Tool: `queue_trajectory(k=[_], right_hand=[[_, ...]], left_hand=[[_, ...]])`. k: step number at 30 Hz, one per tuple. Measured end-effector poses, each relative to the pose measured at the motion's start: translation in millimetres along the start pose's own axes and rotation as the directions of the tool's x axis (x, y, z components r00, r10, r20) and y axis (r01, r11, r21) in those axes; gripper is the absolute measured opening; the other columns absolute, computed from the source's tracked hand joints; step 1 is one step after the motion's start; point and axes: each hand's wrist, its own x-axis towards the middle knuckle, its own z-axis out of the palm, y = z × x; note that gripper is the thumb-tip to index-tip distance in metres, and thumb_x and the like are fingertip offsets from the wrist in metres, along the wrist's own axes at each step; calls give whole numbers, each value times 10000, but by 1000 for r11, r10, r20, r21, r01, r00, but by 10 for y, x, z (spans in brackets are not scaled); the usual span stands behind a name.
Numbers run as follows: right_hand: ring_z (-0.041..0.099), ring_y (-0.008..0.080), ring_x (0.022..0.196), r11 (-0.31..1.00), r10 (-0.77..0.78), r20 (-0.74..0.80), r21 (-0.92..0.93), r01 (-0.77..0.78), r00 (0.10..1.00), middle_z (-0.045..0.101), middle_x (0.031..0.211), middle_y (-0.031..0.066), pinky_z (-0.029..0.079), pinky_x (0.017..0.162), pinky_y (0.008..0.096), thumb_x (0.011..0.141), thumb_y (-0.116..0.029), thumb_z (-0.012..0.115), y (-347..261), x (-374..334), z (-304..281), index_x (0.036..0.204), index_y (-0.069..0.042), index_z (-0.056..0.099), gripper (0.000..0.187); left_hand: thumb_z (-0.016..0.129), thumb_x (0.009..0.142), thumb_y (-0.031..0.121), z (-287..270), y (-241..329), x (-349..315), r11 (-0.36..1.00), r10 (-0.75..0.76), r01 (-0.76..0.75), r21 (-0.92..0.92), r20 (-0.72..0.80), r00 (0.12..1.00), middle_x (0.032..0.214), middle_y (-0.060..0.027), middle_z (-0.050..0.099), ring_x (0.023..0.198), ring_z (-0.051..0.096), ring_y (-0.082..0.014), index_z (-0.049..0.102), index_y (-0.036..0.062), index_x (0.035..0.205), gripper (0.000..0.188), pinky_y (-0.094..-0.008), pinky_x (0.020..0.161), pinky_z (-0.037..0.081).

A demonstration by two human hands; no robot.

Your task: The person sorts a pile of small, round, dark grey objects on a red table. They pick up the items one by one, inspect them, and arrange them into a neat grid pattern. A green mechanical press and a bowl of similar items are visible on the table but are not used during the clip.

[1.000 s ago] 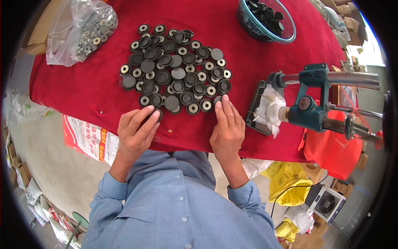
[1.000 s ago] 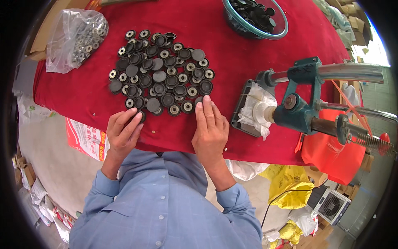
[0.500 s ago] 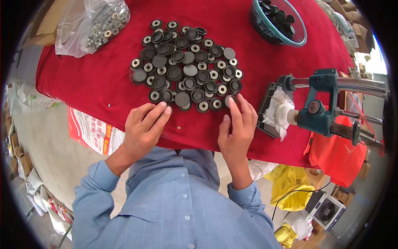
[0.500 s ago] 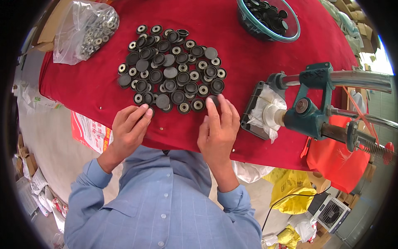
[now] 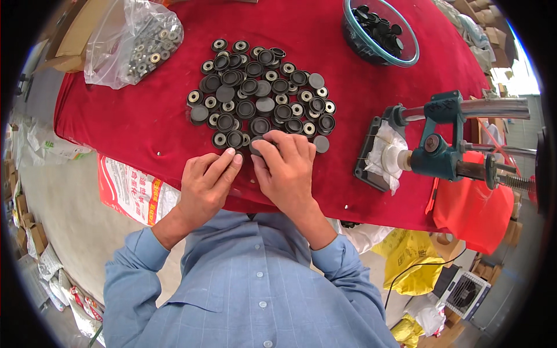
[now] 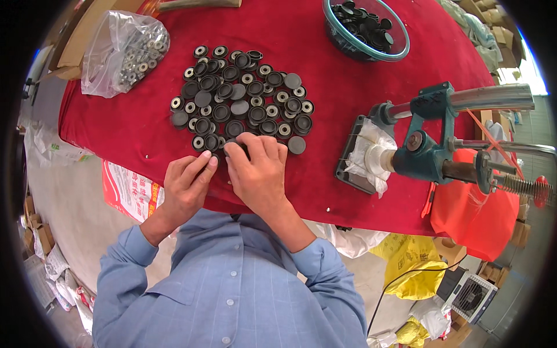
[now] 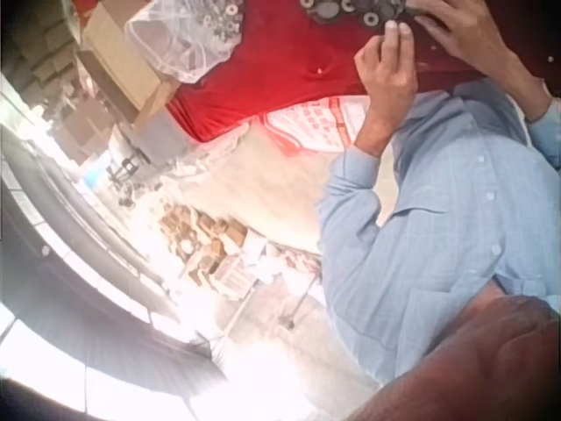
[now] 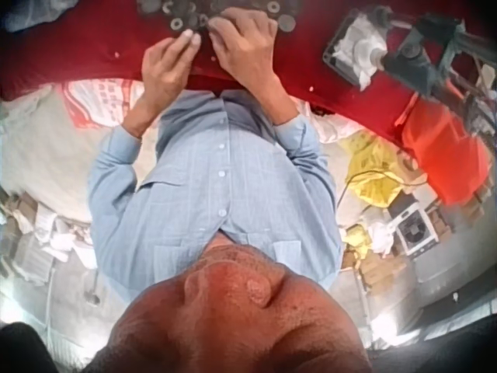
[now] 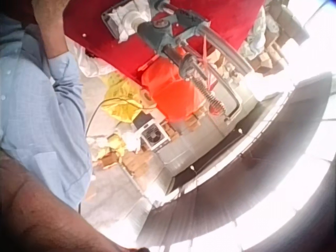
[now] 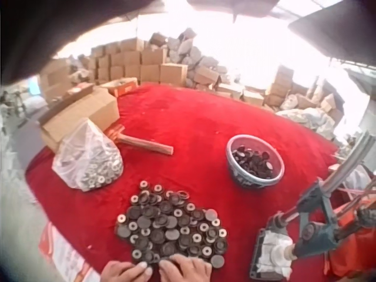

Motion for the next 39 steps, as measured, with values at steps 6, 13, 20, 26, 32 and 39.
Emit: queue_trajectory(k=[6,13,20,26,32,39], right_hand=[[664,283,1060,985,175,-182,25,-173,968,719,1164,62,466,933,436,781,-45,878,227,-18,-456,1144,-129,756,392],[652,265,1055,988,94,-14,-120,-95,995,705,1180,43,442,955,447,825,-113,866,161,-198,-406,1138,-123,763,329],[629,251,1047,981,68,44,-184,-58,997,691,1208,58,436,961,448,862,-124,845,169,-183,-259,1178,-113,770,324],[651,257,1078,981,12,73,-192,3,997,693,1229,72,442,963,459,874,-87,810,184,-235,-282,1182,-74,776,311],[663,242,1109,977,-23,117,-208,47,993,712,1229,65,444,970,459,882,-61,752,136,-176,-284,1173,-20,780,295],[660,206,1167,908,27,89,-418,13,996,713,1402,57,407,936,391,901,-70,707,-40,-462,-224,1327,-37,778,433]], left_hand=[[820,895,25,-56,17,120,914,-265,219,-341,-95,960,1297,-139,690,1069,670,-327,727,8,1357,471,-433,870,568],[792,874,-43,-94,-217,537,966,-144,149,-211,39,989,1305,-111,710,1093,659,-324,733,25,1373,507,-426,943,552],[838,835,-35,-82,-298,566,952,-146,158,-262,67,987,1198,-102,709,1039,672,-306,774,51,1286,463,-413,865,561],[899,794,-39,-47,-299,531,876,-247,244,-416,48,968,1014,-96,654,877,676,-231,793,52,1179,410,-344,694,558],[886,818,-85,-157,-311,462,791,-372,316,-524,-3,928,1012,-69,673,859,687,-170,790,36,1073,298,-308,694,564],[859,854,-103,-154,-330,186,826,-433,326,-459,-147,889,1129,-113,744,1002,752,-212,787,33,1079,272,-322,838,626]])
